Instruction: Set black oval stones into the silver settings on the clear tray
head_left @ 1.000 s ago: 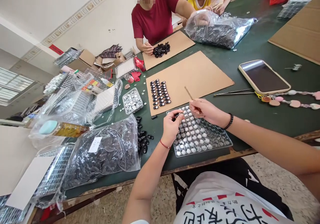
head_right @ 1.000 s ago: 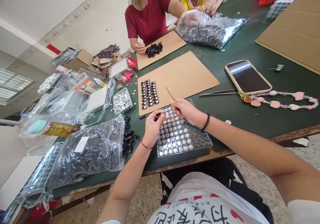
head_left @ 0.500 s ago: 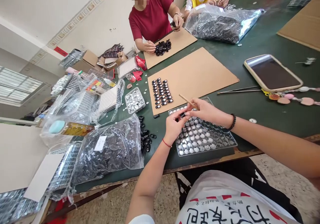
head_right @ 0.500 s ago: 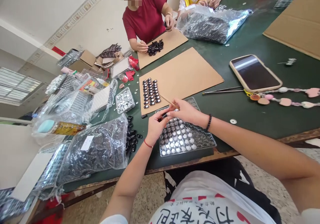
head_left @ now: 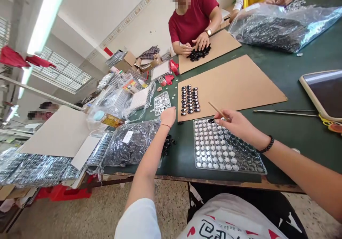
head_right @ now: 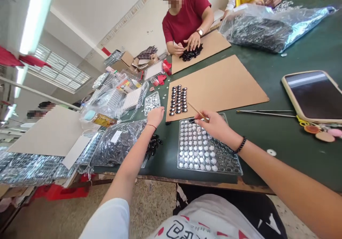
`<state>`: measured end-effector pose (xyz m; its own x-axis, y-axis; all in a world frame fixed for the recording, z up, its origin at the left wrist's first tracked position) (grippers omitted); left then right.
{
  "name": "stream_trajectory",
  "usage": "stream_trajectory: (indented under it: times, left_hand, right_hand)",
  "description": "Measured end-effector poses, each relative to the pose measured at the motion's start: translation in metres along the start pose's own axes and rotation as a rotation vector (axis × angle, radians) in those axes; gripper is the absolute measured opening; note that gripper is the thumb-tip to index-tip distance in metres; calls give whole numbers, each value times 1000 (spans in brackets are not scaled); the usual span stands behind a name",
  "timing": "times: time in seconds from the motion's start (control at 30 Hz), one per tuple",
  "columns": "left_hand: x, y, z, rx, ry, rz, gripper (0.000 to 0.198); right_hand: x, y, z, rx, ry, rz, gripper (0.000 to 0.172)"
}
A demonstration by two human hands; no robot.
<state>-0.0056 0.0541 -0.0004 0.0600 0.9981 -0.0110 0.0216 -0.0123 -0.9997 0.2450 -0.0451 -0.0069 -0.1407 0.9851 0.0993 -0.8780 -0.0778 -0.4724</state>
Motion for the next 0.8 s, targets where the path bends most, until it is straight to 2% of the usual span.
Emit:
stream_trajectory:
  times: [0.1,0.2,0.4,0.57,0.8]
  left_hand:
    - [17,15,-1,77,-18,48,25]
    - [23,25,-5,139,-22,67,27]
    - [27,25,-7,195,1,91,29]
    - [38,31,-14,234,-45,179,17]
    - [40,38,-22,215,-6,283,29]
  right_hand:
    - [0,3,-1,-2,-30,0,14]
    - [1,5,-4,16,-19,-10,13]
    - [0,6,-3,39,-12,27,13]
    - [-4,12,1,66,-18,70,12]
    - [-6,16,1,110,-22,87,14]
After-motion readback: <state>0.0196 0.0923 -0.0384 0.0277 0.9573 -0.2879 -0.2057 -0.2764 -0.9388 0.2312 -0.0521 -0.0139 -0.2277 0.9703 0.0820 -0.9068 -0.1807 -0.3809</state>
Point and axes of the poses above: each hand's wrist, its own x-axis towards the middle knuckle, its own y-axis out of the palm, z = x × y, the point moved 3 cm from there along x, towards the middle knuckle, and after that the axes turned 13 degrees about -x, right-handed, at the moved point
